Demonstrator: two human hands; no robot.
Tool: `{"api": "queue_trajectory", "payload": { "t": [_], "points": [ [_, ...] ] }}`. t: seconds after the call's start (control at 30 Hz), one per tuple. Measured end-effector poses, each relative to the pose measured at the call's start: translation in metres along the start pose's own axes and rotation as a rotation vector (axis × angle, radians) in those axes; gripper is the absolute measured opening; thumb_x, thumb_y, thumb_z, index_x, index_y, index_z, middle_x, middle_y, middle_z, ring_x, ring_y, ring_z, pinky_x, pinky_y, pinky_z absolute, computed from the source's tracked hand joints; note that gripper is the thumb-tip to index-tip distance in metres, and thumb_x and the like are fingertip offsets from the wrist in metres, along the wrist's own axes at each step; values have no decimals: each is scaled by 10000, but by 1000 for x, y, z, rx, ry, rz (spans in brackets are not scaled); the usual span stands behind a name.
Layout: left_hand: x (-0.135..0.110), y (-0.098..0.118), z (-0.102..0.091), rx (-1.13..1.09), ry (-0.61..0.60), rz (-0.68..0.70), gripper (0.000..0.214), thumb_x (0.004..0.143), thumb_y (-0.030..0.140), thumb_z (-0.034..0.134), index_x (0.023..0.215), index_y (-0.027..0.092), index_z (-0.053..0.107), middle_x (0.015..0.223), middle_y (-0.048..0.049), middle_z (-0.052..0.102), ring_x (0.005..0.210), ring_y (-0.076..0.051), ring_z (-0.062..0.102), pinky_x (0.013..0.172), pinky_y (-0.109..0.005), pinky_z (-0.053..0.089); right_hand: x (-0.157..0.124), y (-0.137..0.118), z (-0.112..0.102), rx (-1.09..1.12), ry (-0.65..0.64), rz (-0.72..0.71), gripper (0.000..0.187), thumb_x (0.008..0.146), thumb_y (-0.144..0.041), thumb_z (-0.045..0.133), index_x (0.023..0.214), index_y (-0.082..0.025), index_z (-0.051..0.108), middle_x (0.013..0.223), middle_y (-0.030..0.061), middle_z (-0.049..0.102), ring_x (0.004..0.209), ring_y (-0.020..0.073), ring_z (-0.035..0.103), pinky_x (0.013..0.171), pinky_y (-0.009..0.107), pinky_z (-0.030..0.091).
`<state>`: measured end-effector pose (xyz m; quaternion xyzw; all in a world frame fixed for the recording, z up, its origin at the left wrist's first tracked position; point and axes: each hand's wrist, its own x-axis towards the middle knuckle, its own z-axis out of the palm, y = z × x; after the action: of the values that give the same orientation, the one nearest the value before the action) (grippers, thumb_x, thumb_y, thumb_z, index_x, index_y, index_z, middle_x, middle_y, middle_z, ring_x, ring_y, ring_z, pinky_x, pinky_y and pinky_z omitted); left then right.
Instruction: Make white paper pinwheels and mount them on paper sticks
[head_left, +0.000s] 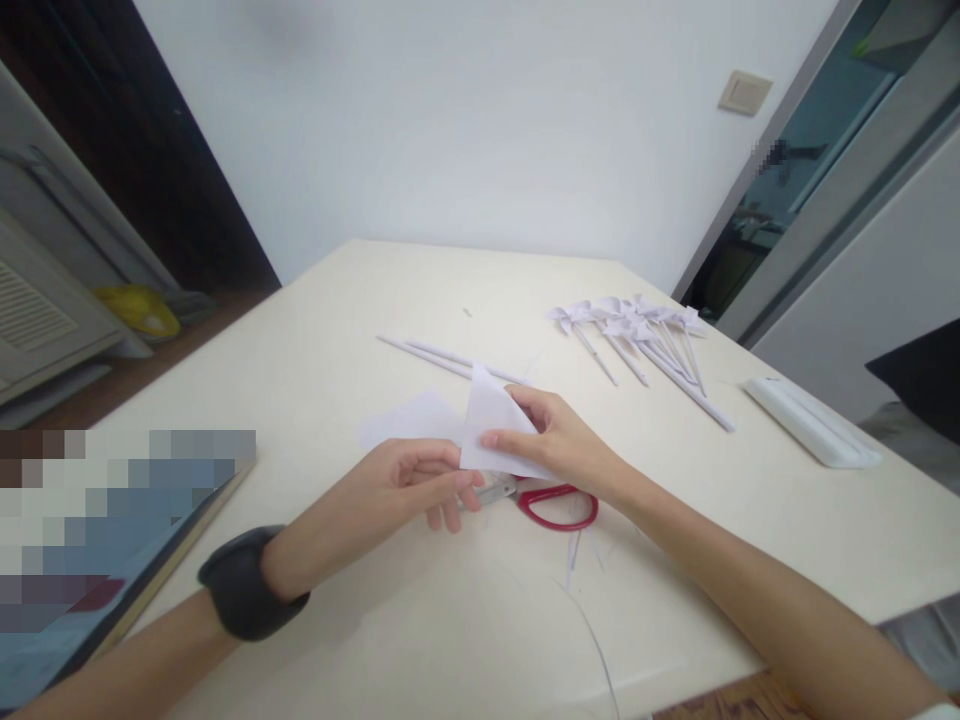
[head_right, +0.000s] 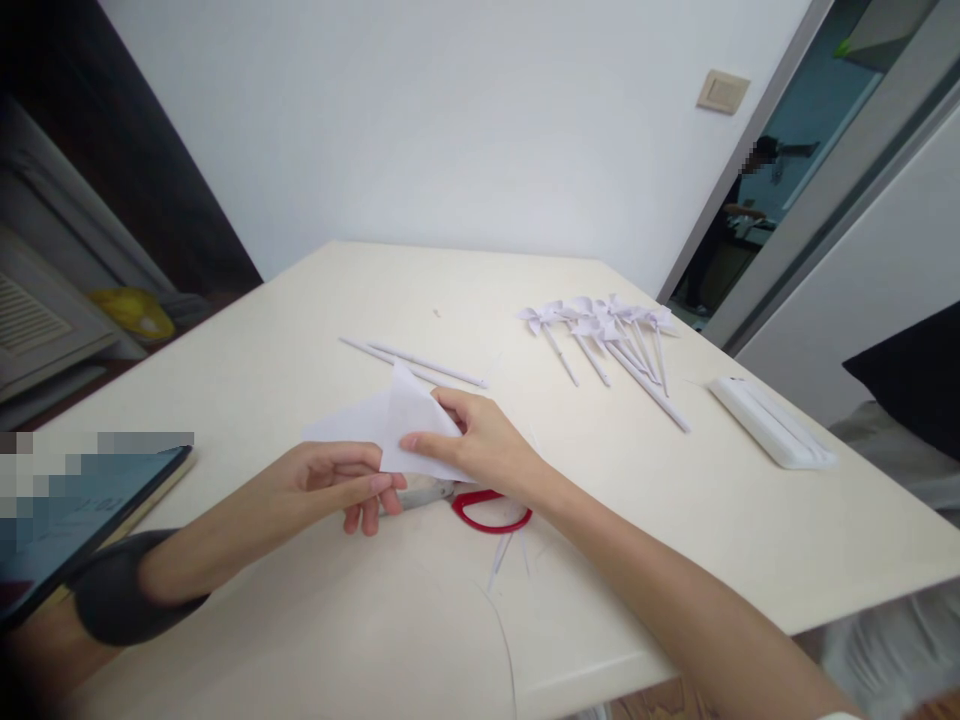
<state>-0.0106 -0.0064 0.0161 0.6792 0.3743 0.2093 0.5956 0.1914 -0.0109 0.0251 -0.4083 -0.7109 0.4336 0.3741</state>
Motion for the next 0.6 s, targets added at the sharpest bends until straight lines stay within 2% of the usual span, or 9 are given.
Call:
{"api": "queue_trajectory", "payload": {
  "t": [0.27,0.47,0.6],
  "points": [
    [-1,-2,-1,12,2,12,157,802,308,592,733,187,666,751,-30,718,564,-142,608,521,-227,476,1,1,2,-8,12,14,207,789,-322,583,922,-163,583,797,-1,563,682,123,507,591,227,397],
    [0,-5,-1,39,13,15,232,838,369,531,826,195,684,749,-40,720,559,-152,623,500,-233,470,1,1,1,-50,21,10,211,793,-330,580,926,-167,589,808,0,576,690,127,515,598,231,396],
    [-1,-1,0,34,19,6,197,813,356,572,774,189,668,739,-36,719,560,-150,615,507,-235,464,0,1,1,-58,18,7,208,796,-327,579,930,-167,587,815,1,578,691,127,517,598,233,396]
  ]
}}
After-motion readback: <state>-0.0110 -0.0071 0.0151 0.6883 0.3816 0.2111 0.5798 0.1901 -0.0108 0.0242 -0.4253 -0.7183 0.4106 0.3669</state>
